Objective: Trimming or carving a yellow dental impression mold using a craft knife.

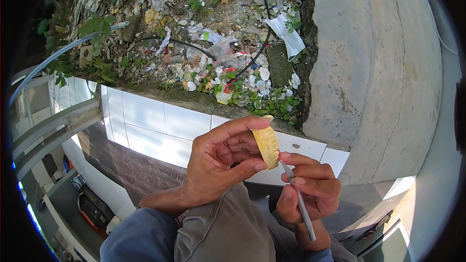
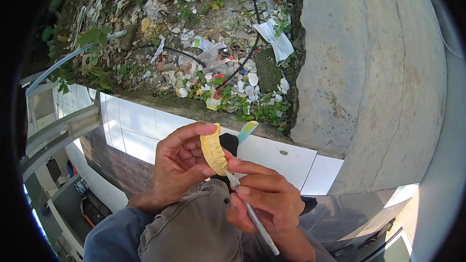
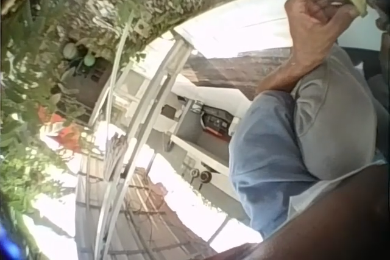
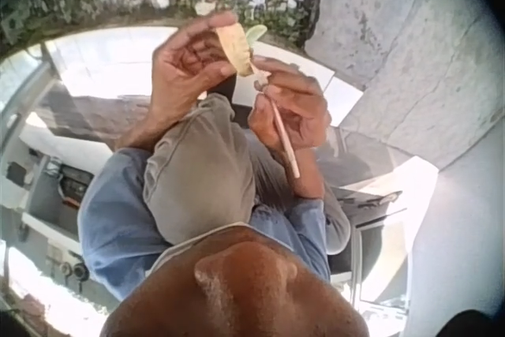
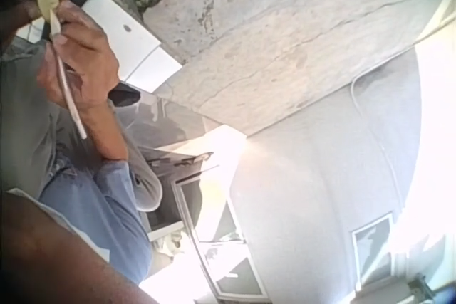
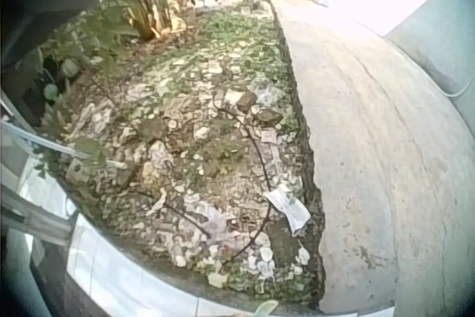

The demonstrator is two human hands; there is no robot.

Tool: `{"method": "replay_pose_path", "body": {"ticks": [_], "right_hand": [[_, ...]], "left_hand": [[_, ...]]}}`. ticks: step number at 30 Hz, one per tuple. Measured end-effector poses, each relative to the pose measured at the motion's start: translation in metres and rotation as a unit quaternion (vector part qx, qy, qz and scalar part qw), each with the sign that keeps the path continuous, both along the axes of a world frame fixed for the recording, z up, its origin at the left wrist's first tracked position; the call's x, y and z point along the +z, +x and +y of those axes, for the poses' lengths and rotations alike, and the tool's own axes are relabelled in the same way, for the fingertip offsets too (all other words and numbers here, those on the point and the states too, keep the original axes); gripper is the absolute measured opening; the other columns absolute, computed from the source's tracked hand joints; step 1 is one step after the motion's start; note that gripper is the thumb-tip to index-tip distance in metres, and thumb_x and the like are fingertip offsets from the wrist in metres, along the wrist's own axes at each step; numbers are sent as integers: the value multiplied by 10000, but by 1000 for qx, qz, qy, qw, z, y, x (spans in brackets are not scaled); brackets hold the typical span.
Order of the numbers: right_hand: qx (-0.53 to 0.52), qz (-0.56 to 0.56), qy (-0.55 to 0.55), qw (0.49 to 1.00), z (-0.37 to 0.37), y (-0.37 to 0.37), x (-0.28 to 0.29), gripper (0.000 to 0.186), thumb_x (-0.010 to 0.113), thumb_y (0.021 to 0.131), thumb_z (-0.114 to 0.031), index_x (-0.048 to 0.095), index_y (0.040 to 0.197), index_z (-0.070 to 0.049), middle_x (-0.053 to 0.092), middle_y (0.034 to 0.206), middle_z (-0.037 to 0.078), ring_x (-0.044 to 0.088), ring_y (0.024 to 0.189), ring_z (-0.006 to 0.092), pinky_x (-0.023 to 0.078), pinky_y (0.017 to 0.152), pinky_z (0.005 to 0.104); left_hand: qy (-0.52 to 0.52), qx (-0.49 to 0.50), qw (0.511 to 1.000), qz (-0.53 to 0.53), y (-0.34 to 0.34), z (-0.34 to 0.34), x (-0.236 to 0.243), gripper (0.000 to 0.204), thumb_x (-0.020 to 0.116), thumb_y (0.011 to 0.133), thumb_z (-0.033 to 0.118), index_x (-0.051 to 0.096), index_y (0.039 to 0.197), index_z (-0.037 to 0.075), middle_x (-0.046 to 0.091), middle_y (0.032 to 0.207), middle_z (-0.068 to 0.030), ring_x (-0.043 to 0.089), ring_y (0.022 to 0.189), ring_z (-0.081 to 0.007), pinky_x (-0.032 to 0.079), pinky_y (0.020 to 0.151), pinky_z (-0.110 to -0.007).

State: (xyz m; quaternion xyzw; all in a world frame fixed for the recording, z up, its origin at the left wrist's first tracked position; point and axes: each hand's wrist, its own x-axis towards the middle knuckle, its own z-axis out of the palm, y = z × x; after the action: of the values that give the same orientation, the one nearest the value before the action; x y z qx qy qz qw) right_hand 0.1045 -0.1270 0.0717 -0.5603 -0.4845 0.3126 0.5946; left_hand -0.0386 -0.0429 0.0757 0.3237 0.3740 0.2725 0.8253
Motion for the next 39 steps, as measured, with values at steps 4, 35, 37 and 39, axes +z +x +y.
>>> {"method": "replay_pose_path", "body": {"ticks": [4,35,37,39], "right_hand": [[-1,-30,15,999,2,-2,1,222,616,823,-100,449,948,-22,527,777,133,645,801,308,561,697,359],[-12,-49,0,999,-1,-2,5,224,617,817,-78,448,944,-3,540,795,146,645,810,295,555,671,328],[-9,-56,2,998,0,-2,3,223,618,818,-81,449,942,-3,540,793,145,645,810,297,556,672,329],[-6,-63,4,998,1,-3,3,222,619,820,-84,449,939,-2,540,791,144,645,810,298,557,673,329]], "left_hand": [[20,-11,1000,-8,-3,-1,0,550,630,783,-97,415,1285,-27,623,1027,-138,613,983,-174,489,890,-308],[13,-18,1000,-3,-3,0,2,548,650,779,-80,423,1275,-33,641,984,-128,624,951,-162,492,866,-291],[14,-19,1000,-3,-4,-1,1,548,651,779,-80,424,1275,-33,641,985,-129,624,951,-162,493,865,-290],[16,-20,1000,-3,-4,-1,1,549,651,778,-80,424,1275,-32,640,986,-129,623,950,-162,493,865,-290]]}}
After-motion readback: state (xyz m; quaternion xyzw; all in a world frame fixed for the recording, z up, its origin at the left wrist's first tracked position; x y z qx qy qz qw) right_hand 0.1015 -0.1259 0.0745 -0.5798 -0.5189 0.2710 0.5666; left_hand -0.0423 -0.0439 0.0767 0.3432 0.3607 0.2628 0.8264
